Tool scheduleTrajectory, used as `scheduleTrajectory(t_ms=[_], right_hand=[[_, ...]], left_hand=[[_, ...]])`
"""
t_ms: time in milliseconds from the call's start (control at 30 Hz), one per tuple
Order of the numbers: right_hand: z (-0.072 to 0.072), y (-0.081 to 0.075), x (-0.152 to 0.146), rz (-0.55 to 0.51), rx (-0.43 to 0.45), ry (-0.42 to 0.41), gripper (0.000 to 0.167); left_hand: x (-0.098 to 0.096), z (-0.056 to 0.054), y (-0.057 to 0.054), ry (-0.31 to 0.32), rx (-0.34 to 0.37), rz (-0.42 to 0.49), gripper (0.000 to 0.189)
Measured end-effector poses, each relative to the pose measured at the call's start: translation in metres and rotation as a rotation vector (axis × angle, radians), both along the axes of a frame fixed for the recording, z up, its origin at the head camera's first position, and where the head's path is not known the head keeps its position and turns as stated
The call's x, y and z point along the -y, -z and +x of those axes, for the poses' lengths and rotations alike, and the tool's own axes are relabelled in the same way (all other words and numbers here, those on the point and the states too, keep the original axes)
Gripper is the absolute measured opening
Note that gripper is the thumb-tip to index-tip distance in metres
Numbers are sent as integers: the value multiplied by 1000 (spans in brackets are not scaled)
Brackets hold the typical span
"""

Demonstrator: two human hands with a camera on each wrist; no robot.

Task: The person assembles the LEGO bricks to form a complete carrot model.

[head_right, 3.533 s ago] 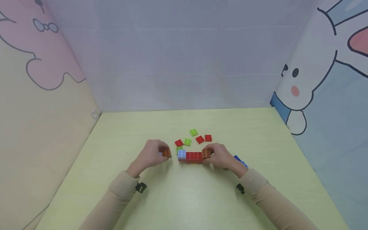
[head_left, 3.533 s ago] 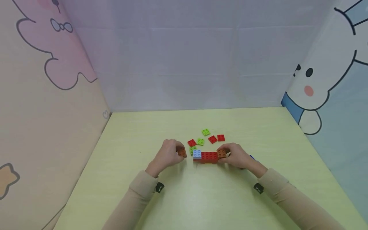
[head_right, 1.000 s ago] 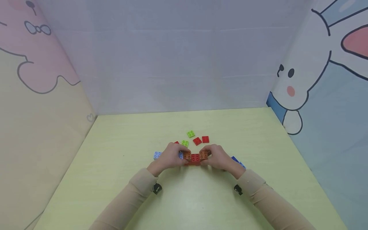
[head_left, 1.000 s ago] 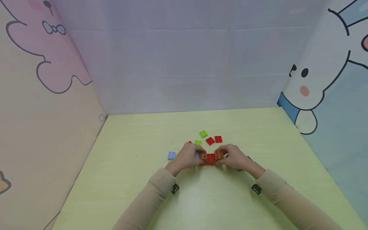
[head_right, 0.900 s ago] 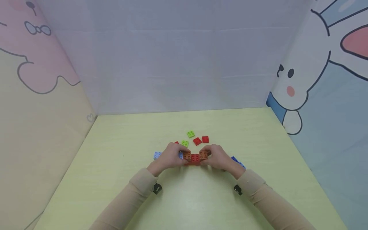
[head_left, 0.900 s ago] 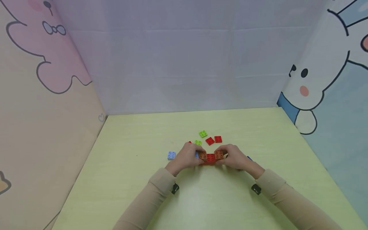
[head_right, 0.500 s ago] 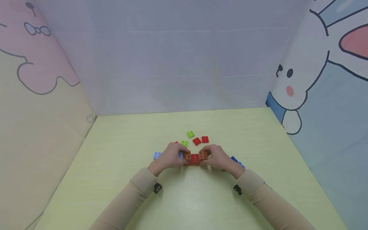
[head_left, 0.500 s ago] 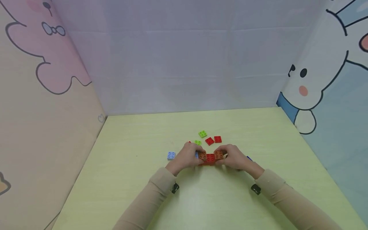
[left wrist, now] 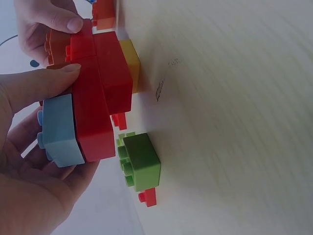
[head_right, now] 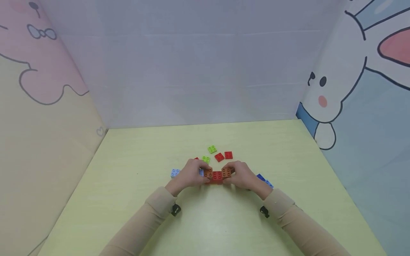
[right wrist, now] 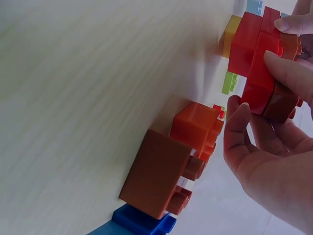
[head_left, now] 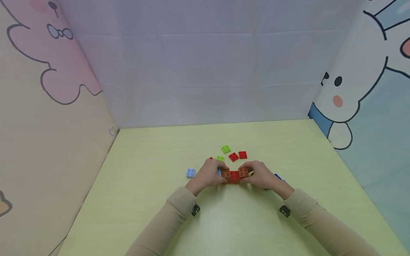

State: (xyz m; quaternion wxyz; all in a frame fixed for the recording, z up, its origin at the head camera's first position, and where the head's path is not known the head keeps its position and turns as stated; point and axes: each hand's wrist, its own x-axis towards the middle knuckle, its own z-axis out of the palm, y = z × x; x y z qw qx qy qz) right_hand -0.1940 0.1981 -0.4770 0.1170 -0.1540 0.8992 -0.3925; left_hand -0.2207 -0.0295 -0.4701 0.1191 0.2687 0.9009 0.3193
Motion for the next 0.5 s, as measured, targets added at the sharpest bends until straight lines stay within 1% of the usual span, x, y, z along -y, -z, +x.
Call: scheduleTrajectory(t_ms=[200, 500], right_hand=[[1, -1, 0, -8, -5, -4, 31], [2, 1, -1, -15, 1, 2, 32]], left_hand=[[0, 1, 2, -14, -6, 7, 34], [5, 5, 9, -46, -35, 26, 35]])
